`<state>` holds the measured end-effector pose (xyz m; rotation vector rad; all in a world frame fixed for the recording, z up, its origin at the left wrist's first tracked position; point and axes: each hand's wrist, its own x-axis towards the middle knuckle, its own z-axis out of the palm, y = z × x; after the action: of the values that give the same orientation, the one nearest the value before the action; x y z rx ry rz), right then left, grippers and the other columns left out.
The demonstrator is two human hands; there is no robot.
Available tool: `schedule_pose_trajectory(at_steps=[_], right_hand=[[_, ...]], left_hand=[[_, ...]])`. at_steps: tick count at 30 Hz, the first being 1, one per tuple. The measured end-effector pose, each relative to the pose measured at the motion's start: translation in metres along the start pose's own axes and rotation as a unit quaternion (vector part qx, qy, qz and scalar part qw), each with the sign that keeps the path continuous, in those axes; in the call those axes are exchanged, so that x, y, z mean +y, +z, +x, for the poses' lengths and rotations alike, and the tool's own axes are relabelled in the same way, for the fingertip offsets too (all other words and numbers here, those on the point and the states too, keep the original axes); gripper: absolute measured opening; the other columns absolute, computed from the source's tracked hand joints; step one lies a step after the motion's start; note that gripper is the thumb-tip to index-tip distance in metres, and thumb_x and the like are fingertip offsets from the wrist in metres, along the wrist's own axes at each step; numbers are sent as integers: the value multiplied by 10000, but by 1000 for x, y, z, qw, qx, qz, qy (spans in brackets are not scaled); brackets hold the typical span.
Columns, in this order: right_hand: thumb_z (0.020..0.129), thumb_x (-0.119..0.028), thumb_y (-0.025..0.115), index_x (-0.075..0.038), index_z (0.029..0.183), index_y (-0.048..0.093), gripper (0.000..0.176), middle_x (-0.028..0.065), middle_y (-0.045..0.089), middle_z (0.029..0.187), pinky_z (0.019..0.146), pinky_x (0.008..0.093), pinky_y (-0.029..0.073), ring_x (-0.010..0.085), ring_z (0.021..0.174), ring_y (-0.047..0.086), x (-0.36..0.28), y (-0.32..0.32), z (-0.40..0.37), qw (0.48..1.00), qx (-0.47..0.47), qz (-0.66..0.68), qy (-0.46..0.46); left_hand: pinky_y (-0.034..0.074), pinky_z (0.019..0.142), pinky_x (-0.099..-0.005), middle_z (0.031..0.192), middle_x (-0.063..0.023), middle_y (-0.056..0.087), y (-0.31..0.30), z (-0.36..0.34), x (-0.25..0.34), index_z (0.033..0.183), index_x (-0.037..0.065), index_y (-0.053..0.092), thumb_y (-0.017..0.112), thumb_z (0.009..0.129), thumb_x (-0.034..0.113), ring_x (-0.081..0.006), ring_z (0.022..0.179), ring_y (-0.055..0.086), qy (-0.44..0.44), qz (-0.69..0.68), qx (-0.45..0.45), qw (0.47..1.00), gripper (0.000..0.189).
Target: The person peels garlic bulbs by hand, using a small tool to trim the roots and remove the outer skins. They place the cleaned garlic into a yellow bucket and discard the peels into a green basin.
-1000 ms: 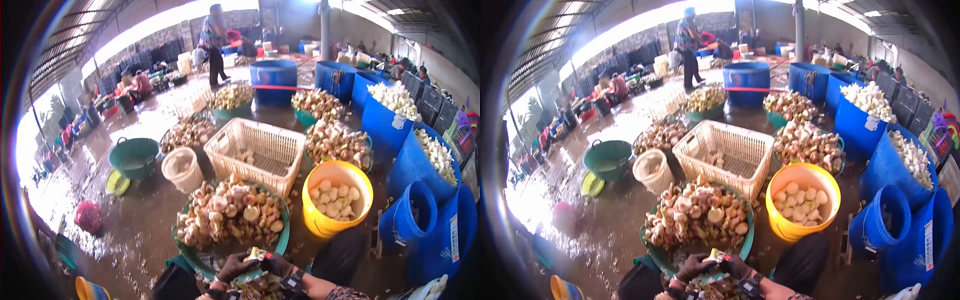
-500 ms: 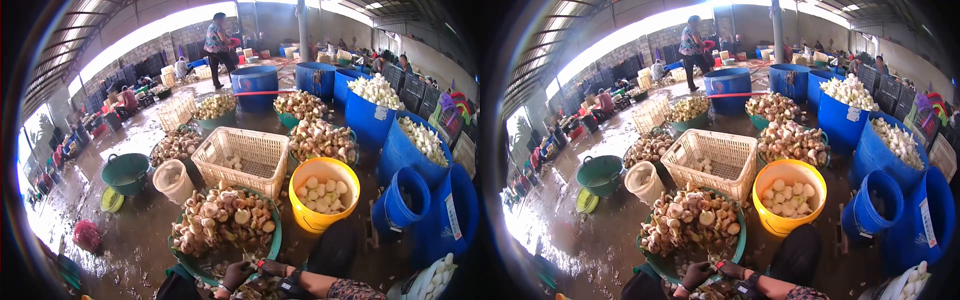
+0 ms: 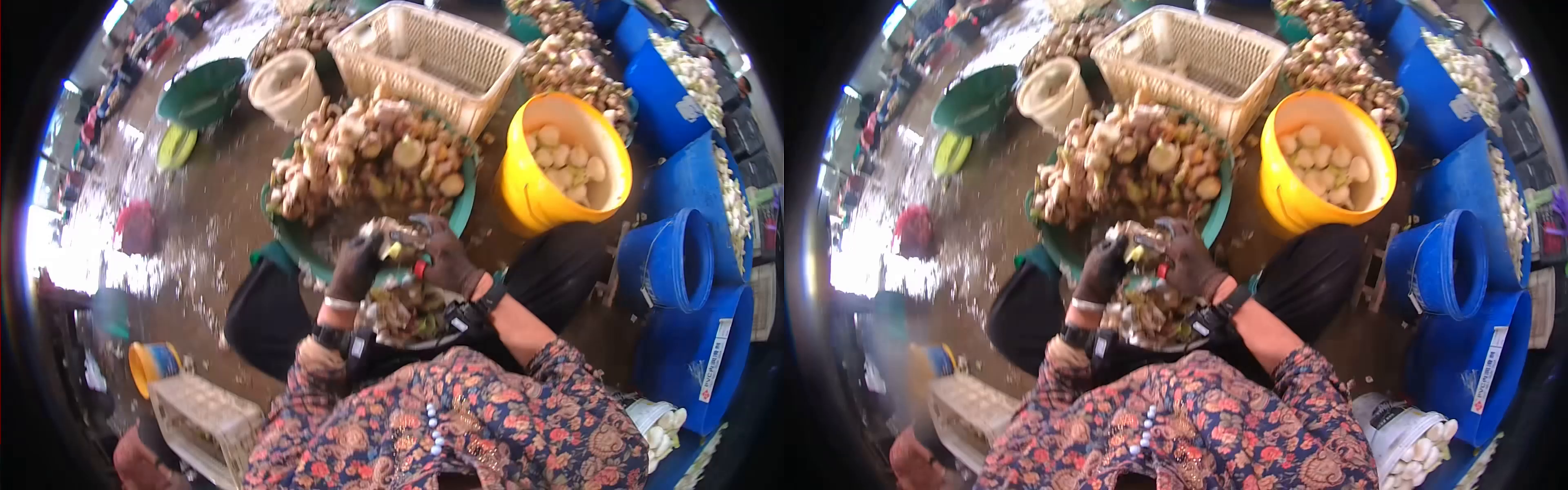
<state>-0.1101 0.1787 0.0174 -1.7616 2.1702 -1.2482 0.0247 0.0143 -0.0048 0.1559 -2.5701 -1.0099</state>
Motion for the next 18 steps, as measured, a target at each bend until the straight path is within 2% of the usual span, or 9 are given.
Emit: schedule_pose_trajectory(at_steps=[3, 4, 6, 7, 9, 11, 13, 16, 18], right_hand=[[683, -158, 684, -102, 1036, 612, 365, 117, 547, 1050, 845, 331, 430, 255, 980, 513, -5, 4, 1, 999, 27, -32, 21], [683, -158, 684, -102, 1036, 612, 365, 117, 547, 1050, 845, 331, 430, 255, 980, 513, -1, 14, -1, 999, 24, -29, 19], [777, -104, 613, -48, 1004, 603, 234, 75, 595, 922, 767, 302, 482, 204, 841, 580, 13, 35, -7, 883, 113, 378, 253], [777, -104, 613, -48, 1004, 603, 234, 75, 595, 922, 767, 302, 482, 204, 841, 580, 14, 33, -5, 883, 114, 379, 254], [820, -136, 597, -55, 929, 606, 137, 13, 610, 801, 581, 232, 479, 120, 684, 594, 23, 22, -2, 673, 157, 592, 415], [826, -170, 583, -90, 950, 619, 152, 2, 610, 760, 541, 244, 475, 117, 644, 596, 21, 14, -1, 641, 139, 591, 469], [845, -222, 558, -98, 969, 625, 188, 8, 629, 784, 518, 251, 468, 125, 643, 606, 13, 10, 1, 579, 144, 657, 462], [843, -259, 558, -114, 976, 628, 209, 18, 650, 805, 499, 256, 461, 141, 639, 615, 21, 11, 1, 524, 93, 709, 462], [825, -243, 593, -115, 932, 618, 169, -12, 616, 756, 468, 236, 422, 111, 554, 537, 11, 12, 4, 540, 109, 659, 513]], left_hand=[[485, 686, -282, 872, -65, 638, -5, 16, 35, 1028, 0, 594, 648, 790, 49, -146, 767, 604, -398, -573, 86, 711, 249], [485, 686, -282, 872, -65, 638, -9, 13, 35, 1028, 0, 594, 648, 790, 49, -146, 767, 604, -399, -572, 91, 710, 249], [478, 722, -257, 915, -38, 625, -14, 6, 35, 1002, 2, 605, 637, 827, 101, -93, 803, 579, -298, -468, 48, 831, 204], [478, 722, -257, 915, -38, 625, -15, 0, 38, 1002, 2, 605, 637, 827, 101, -93, 803, 579, -299, -467, 46, 831, 204], [463, 746, -257, 908, -34, 627, -16, -15, 46, 966, 7, 616, 662, 808, 129, -100, 801, 573, -284, -471, -30, 835, 206], [472, 727, -293, 882, -105, 632, -16, -32, 40, 1001, 34, 611, 683, 769, 178, -196, 792, 608, -123, -242, -183, 945, 282], [474, 738, -314, 858, -117, 637, -11, -44, 36, 999, -1, 617, 674, 777, 192, -185, 821, 605, -175, 12, -382, 907, 300], [481, 682, -331, 821, -174, 635, -14, -55, 32, 918, 41, 650, 666, 755, 390, -301, 785, 624, -137, 80, -342, 926, 386], [481, 648, -309, 814, -134, 642, -7, -48, 27, 911, 20, 646, 677, 764, 320, -232, 731, 618, -195, -3, -250, 948, 336]])
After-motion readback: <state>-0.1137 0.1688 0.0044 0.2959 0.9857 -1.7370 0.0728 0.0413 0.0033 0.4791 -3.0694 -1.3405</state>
